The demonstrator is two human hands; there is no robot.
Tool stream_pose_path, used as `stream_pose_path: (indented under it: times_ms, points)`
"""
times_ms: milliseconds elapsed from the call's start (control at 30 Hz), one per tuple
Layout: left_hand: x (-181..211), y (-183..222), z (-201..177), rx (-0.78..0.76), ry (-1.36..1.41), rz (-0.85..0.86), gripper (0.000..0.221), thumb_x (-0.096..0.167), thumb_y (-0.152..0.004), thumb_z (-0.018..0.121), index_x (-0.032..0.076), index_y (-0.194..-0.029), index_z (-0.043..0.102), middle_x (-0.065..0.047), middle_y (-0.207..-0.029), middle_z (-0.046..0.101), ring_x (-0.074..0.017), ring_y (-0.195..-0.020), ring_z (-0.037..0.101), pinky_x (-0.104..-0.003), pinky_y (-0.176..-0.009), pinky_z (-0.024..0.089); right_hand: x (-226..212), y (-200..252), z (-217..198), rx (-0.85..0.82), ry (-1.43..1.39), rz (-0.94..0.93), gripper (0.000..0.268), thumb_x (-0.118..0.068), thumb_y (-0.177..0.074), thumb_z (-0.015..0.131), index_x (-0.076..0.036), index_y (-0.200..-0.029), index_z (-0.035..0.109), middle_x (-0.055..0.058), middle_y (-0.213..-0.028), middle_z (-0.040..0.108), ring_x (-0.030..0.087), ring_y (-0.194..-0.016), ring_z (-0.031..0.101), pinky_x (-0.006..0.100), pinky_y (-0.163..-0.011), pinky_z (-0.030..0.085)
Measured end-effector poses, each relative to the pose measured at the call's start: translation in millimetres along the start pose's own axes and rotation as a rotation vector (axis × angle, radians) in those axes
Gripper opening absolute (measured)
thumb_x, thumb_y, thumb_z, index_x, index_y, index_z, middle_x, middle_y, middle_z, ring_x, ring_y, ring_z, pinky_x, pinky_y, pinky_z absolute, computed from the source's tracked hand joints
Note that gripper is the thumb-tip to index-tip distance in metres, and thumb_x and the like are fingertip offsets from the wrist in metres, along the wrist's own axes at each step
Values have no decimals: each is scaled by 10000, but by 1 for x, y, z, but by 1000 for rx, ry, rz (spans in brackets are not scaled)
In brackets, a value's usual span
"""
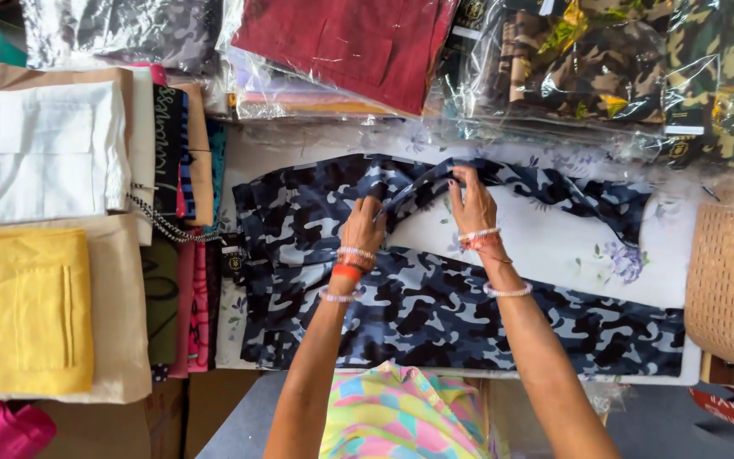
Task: Fold various pieces of clothing including leggings and small garments.
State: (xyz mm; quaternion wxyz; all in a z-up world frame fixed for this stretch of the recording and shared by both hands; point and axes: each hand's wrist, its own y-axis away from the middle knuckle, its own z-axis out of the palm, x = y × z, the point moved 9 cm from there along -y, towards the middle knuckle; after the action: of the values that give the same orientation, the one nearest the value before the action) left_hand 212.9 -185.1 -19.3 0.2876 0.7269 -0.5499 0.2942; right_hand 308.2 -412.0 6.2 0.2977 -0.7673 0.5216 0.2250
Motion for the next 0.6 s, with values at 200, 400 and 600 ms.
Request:
stream_pose_path:
  times_ms: [200, 400, 600]
  points:
    - [-59, 52, -79, 402, -136, 45, 315, 92, -866, 676, 58, -1172, 606, -175, -1219, 641, -385, -1200, 576, -494, -1053, 432, -28, 77, 57, -232, 144, -79, 74, -242, -953, 665, -189, -1001, 646, 46, -980, 735, 265, -993, 689, 415, -882, 523]
    - [-149, 50, -151, 552, -500, -279, 788, 337, -888, 801, 9, -1484, 401, -282, -1495, 456, -452, -1322, 447, -568, -1077, 352, -71, 82, 87, -356, 196, -134, 295, -328, -854, 785, -140, -1039, 653, 47, -838, 629, 248, -855, 607, 410, -866, 380]
    - [-180, 0, -175, 145, -412, -648, 1116, 497, -682, 923, -13, -1505, 367, -253, -1448, 483, -441, -1281, 541, -586, -994, 484, -77, 87, 102, -451, 205, -57, 280, -315, -840, 790, -127, -968, 626, -18, -851, 664, 208, -882, 641, 409, -906, 383]
